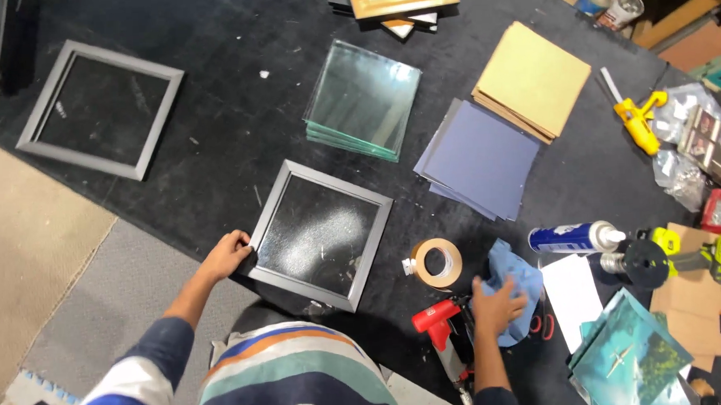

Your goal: Assembling a picture frame by taping the backing, cleaning the glass, and securing the assembly with a pneumatic staple gun.

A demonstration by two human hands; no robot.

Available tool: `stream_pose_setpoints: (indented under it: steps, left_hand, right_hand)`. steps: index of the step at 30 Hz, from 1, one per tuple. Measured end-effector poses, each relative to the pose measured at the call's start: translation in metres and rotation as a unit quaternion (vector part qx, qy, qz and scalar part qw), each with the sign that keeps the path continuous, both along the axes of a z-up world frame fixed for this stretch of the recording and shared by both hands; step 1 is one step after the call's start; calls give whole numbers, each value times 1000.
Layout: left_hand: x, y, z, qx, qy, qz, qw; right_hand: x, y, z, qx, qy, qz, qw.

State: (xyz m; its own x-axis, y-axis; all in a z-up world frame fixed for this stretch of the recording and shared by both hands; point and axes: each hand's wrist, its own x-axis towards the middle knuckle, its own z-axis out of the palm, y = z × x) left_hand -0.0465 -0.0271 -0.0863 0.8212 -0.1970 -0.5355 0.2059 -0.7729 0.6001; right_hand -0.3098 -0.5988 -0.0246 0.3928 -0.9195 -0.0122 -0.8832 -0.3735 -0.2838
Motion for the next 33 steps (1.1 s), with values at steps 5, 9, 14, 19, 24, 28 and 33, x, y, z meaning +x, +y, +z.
stream_pose_setpoints:
  steps: [5,9,14,19,24,28,33]
  left_hand:
    - [17,-5,6,13,5,-66,998]
    - [27,-11,46,59,49,-124,989]
    - [48,-19,127,-1,-29,-204,978]
    - [88,-26,133,13,-101,-348,932]
    - [117,-42,127,90,-85,-478,869]
    - [119,-47,129,110,-76,-498,857]
    - [126,-51,121,129,-50,-527,838]
  right_hand:
    - [-34,-72,-69,-178,-138,98,969]
    - [-31,-113,-33,-392,-250,66,883]
    - [42,42,130,-237,-321,37,916]
    - [145,187,31,-511,-159,213,818]
    - [191,365,23,-88,72,316,942]
    - [189,337,-22,-181,116,296,931]
    - [233,331,-48,-93,31,141,985]
